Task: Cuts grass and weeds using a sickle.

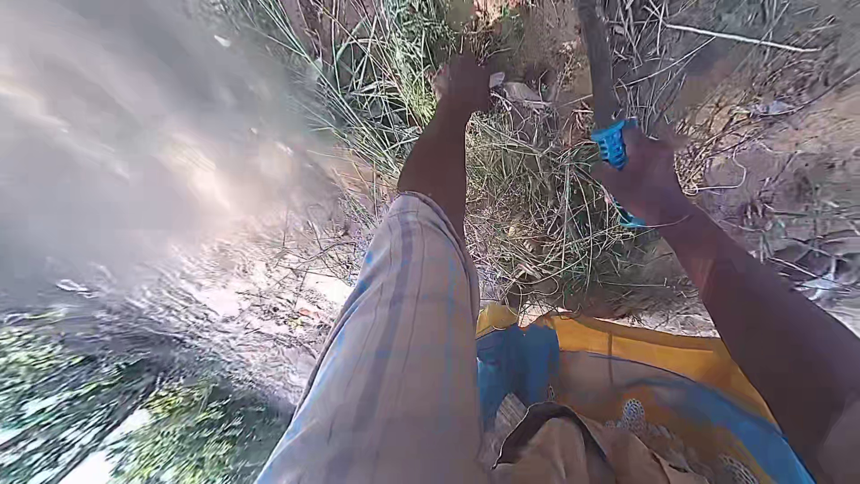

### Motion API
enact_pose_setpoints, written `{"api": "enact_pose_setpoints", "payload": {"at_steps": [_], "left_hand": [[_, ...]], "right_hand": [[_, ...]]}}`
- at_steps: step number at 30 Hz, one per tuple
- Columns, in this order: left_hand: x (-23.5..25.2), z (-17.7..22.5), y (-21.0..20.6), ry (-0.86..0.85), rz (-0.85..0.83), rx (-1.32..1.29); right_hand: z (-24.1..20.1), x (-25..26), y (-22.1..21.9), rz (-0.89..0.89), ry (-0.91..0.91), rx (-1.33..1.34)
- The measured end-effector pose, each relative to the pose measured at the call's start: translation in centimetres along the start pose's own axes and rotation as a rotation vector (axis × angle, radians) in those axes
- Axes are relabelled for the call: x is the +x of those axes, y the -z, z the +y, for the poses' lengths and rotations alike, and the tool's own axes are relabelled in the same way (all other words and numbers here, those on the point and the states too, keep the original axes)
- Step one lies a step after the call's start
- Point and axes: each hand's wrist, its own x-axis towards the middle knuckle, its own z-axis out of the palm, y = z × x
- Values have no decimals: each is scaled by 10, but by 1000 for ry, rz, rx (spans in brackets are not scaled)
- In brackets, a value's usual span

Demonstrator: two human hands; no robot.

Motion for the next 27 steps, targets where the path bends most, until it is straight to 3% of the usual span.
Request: {"api": "enact_pose_setpoints", "payload": {"at_steps": [3,5,8,11,13,15,18,20,22,24,27], "left_hand": [[0,0,2,-1,-31,-27],[-6,1,-11,-27,-29,-38],[-28,1,-37,-76,-62,-33],[-86,-42,-94,48,-239,-65],[-110,-78,-119,146,-297,-70],[-131,-106,-136,169,-340,-41],[-121,-97,-101,207,-309,-59],[-112,-68,-56,205,-195,-68],[-97,-33,-9,154,-60,-60],[-79,-6,22,117,97,-68],[-51,23,26,50,205,-230]], "right_hand": [[-19,27,-18,-98,-98,-144],[-1,17,-27,-150,-200,-237],[48,-57,-30,-184,-347,-302],[82,-181,-19,-434,-608,-490],[88,-218,-11,-370,-591,-434],[73,-218,-3,-228,-409,-350],[28,-114,8,-64,-100,-264],[-8,-31,16,-93,-66,-299],[-7,13,20,-138,-126,-379],[43,-15,20,-189,-215,-393],[117,-141,29,-283,-354,-448]]}}
